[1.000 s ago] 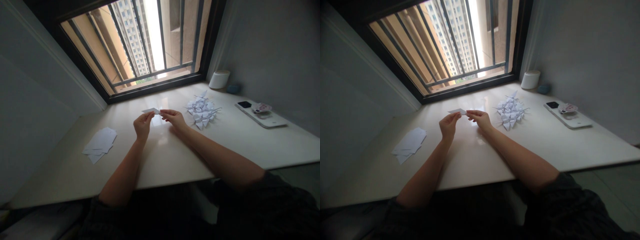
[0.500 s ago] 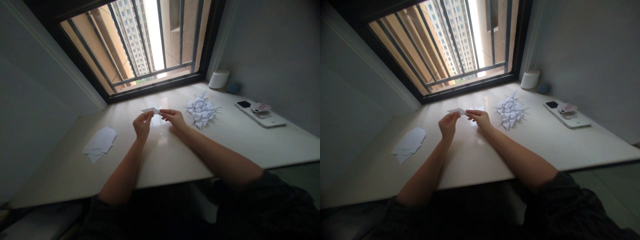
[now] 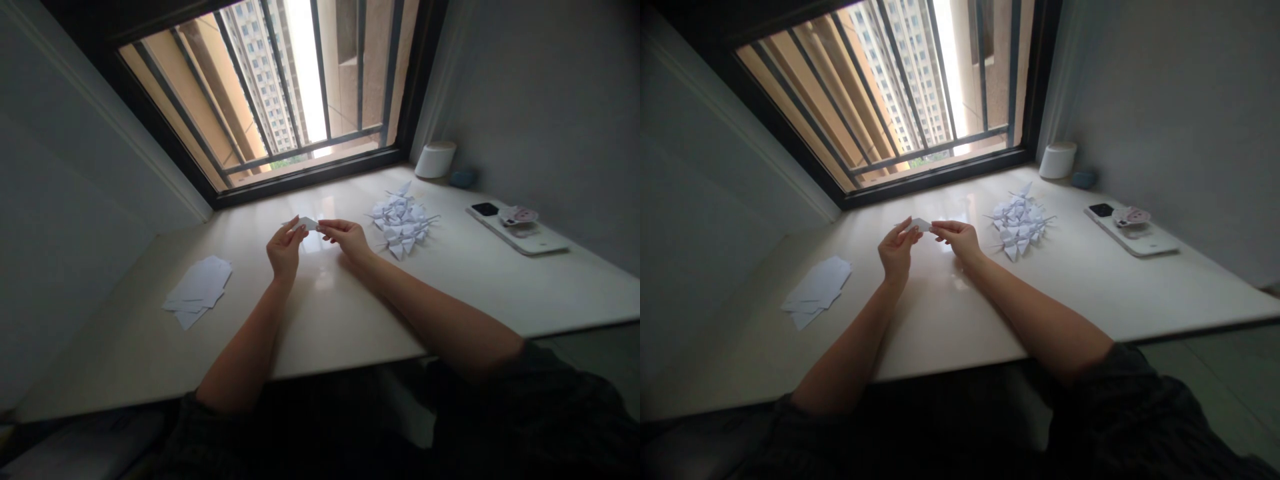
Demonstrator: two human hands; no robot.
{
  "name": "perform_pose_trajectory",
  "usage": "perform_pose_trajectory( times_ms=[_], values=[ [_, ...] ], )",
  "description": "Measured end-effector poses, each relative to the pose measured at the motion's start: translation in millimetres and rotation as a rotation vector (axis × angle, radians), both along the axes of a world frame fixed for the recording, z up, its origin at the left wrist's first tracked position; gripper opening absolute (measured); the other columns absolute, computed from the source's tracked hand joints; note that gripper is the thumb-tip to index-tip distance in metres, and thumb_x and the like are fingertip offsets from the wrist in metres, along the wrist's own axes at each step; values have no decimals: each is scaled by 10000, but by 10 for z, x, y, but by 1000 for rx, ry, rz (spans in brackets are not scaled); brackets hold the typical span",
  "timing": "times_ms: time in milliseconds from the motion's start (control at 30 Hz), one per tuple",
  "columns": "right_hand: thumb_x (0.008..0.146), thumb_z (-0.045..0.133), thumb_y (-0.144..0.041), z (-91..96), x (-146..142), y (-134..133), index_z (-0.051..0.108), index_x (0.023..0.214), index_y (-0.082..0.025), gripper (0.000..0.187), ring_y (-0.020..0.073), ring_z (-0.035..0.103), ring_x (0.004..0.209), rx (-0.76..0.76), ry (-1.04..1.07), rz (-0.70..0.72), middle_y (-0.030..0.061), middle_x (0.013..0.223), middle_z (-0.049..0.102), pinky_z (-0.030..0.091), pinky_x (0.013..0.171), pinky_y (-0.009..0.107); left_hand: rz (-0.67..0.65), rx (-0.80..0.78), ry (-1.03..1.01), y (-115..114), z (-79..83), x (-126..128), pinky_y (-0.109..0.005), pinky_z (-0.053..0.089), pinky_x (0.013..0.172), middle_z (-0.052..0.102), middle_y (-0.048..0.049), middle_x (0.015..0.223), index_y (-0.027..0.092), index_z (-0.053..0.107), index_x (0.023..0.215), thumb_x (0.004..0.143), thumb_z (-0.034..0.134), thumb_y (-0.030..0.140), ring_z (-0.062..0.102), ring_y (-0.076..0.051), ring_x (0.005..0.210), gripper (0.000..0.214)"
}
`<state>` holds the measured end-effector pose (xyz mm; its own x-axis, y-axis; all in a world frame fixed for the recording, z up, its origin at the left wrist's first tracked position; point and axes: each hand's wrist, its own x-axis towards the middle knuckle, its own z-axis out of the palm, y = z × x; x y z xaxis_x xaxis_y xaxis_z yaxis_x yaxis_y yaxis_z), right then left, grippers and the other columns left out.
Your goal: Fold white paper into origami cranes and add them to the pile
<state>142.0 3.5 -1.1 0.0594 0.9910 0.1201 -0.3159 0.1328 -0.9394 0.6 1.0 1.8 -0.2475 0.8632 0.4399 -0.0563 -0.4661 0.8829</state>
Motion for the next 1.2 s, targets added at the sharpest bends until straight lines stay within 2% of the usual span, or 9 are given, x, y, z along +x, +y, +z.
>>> perform_pose_trajectory(
  times_ms=[100,233,300,400,567,900,1033,1200],
  values=[
    [580,795,-430,-16,5,17,749,853,-203,358,133,607,627,4,-6,-1,37,741,721,399,598,276,-2,-1,60,-40,31,-8,-306,575,733,736,-31,775,201,614,1215,713,758,366,705,-166,715,548],
    [622,765,-450,-23,14,24,704,1056,-226,493,139,618,695,24,-61,60,25,803,722,426,616,265,23,62,113,-92,86,-23,-306,569,770,733,-19,809,238,445,1379,730,749,369,707,-169,751,728],
    [621,765,-463,-30,11,17,697,1069,-233,508,142,615,726,28,-95,111,25,843,722,430,618,261,34,66,113,-98,90,-25,-303,566,770,730,-19,812,237,431,1380,737,742,378,708,-170,758,728],
    [624,757,-478,-44,-4,-3,733,924,-216,399,143,597,734,41,-145,155,32,847,721,411,610,260,-3,48,109,-92,65,-15,-306,566,762,722,-20,777,219,444,1359,745,734,389,708,-174,750,699],
    [605,762,-473,-44,-22,-24,732,819,-203,346,137,565,693,10,-148,108,16,745,701,374,581,253,-40,21,109,-103,32,27,-317,570,772,724,-30,780,220,480,1313,750,727,400,706,-175,747,641],
    [614,762,-448,-41,-27,-31,738,746,-198,283,131,544,661,-23,-99,116,31,727,695,371,597,262,-40,-9,67,-98,41,37,-285,566,689,703,-5,681,204,511,1233,728,742,408,698,-164,678,591],
    [625,749,-469,-27,-25,-41,738,706,-204,277,133,557,669,-28,-88,128,47,772,719,377,609,273,-9,-28,58,-70,49,18,-295,564,698,712,-18,705,202,501,1229,723,741,431,705,-170,684,606],
    [637,746,-461,-12,-18,-43,759,757,-222,268,142,578,704,-35,-59,190,57,836,735,387,628,282,29,-37,61,-39,54,-24,-307,556,702,707,-25,695,187,490,1224,712,742,452,713,-197,708,629]
  ],
)
